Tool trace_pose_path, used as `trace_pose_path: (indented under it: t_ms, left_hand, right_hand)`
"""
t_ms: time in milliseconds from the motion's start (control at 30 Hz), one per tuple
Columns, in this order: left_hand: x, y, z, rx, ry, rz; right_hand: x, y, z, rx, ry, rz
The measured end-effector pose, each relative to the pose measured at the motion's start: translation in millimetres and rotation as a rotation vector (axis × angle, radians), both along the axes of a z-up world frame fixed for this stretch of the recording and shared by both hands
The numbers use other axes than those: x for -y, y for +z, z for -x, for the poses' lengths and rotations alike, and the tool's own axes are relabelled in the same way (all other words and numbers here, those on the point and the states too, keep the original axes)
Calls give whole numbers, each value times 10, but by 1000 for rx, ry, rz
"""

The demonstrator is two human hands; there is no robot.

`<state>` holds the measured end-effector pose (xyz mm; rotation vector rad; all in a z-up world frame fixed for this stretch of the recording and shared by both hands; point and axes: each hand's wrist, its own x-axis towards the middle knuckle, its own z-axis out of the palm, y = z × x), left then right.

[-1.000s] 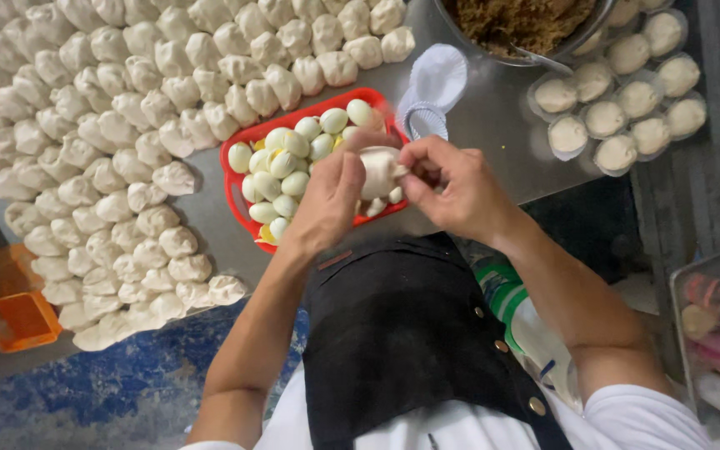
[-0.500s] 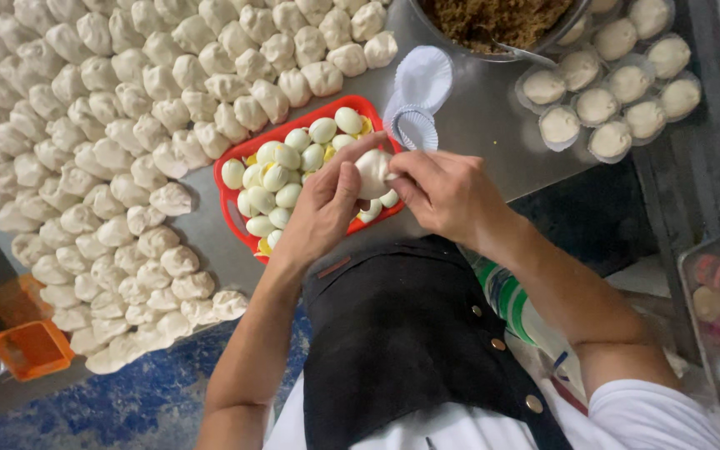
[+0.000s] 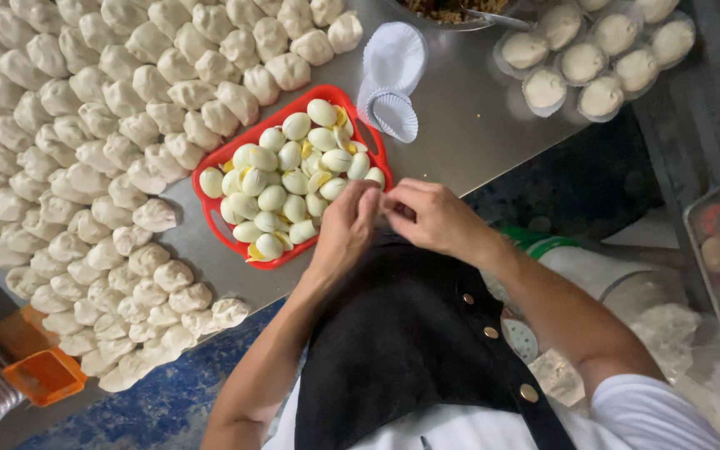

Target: The person prepares buns by scooping meat filling onto dough, adding a boiled egg, and folding the dough closed to seal the contents.

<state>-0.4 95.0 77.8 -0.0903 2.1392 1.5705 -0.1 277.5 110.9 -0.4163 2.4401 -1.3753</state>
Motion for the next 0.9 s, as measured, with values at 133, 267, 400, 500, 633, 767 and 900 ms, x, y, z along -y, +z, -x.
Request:
trace_pose_path:
  t_ms: [133,267,400,500,633,767,900]
  left_hand:
    - [-120,-377,-46,178,159,-130]
    - [-263,-613,-23,-75,-58,-131]
    - [-305,-718,127,-102,-48,-140]
    - [-350,-737,217,134,31,-126]
    - [-393,-715,239,49,19,-116]
    - [-444,-775,224,250,208,-255]
    - [-374,-936,304,248,303,-396]
  right_hand:
    - [-46,-56,-196,-137,-188,-91]
    - [-130,-249,-177,-270,-169,-77]
    - [-347,-692,192,80,-395,-109]
    - [-489,-1144,652,-149,-482,-54]
    - [-430,-1717,1290,-447,-402,-42]
    - [-345,-1962,1573,-400,-273,-279]
    - [-404,-1713,1366,-421,-335,-85]
